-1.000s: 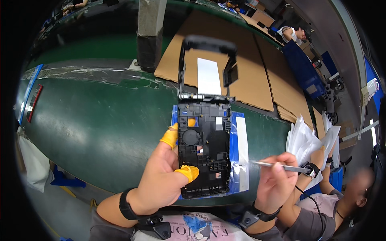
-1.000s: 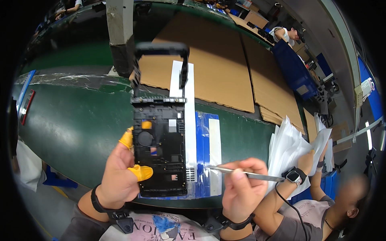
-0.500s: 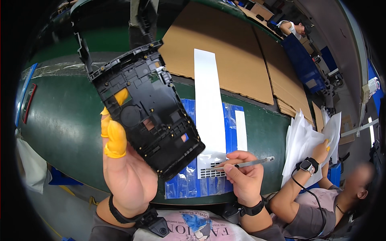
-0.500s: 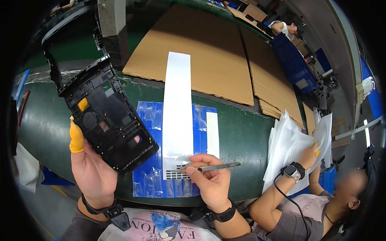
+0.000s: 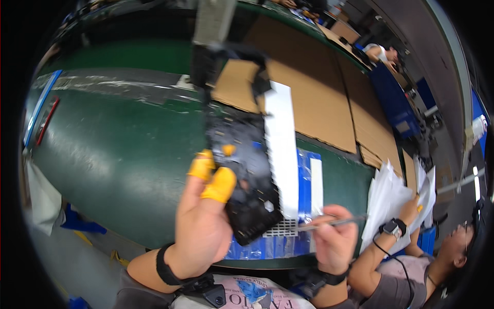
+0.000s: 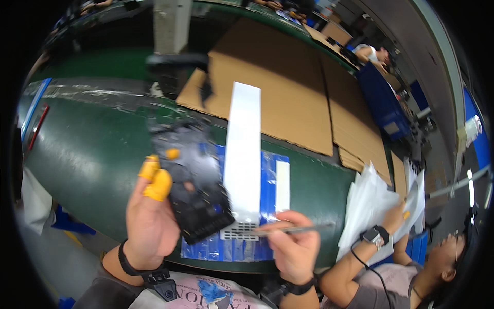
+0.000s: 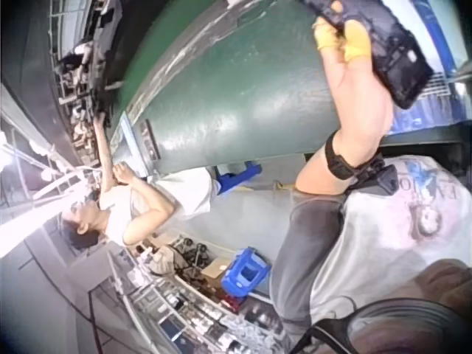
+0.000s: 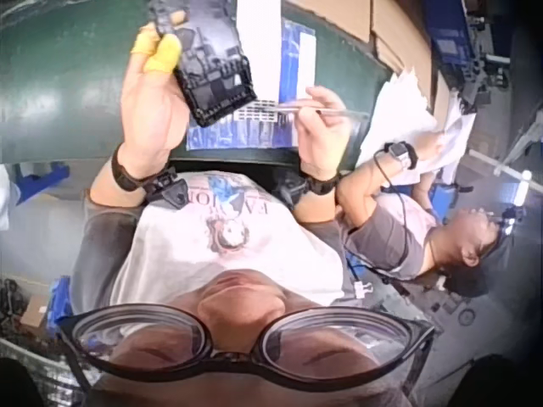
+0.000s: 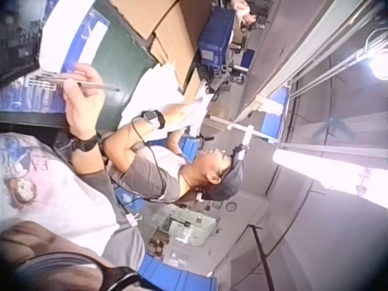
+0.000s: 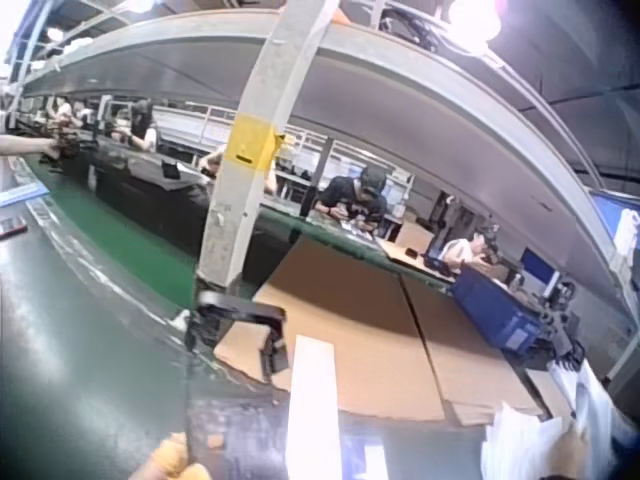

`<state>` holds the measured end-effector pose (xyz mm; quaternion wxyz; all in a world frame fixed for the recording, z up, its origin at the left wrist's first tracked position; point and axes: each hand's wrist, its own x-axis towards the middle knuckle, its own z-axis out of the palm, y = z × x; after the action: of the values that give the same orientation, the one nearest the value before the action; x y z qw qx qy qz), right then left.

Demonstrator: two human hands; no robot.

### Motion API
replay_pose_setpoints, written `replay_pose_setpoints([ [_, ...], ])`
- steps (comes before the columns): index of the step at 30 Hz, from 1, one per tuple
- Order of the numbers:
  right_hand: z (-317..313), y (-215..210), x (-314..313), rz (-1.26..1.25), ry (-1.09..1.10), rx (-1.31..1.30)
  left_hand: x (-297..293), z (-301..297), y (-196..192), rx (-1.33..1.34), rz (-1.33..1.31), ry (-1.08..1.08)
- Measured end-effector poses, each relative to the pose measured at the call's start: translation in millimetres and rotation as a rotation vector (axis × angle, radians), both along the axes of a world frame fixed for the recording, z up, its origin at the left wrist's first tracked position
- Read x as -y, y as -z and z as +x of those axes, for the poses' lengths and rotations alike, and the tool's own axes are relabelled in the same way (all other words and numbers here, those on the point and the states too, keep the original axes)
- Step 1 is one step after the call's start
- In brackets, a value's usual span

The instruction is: Assembling small plastic parts and components of an electronic device housing using tweezers and a pen for inspection.

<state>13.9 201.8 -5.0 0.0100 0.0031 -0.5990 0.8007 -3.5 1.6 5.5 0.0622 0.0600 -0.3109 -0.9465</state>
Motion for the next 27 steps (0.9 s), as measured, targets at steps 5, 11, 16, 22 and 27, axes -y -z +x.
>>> replay_pose_setpoints([
  [5, -7.4, -43.8, 14.5, -0.127, 0.005, -0.355, 1.1, 1.0, -6.2, 0.090, 0.218, 0.353],
  [11, -27.3, -24.3, 45.6, -0.123, -0.167, -0.057, -1.6, -1.2, 0.8, 0.120, 0.168, 0.382],
  [16, -20.4, -21.2, 43.7, -0.090, -0.156, -0.035, -4.4, 1.9, -1.2, 0.111, 0.072, 0.365],
  [22, -19.7, -22.3, 44.9, -0.079, -0.138, -0.047, -3.7, 2.5, -4.6, 0.103, 0.059, 0.361],
  [27, -18.7, -20.9, 48.4, -0.099, -0.131, -0.053, -3.8, 4.2, -0.4, 0.117, 0.072, 0.337],
])
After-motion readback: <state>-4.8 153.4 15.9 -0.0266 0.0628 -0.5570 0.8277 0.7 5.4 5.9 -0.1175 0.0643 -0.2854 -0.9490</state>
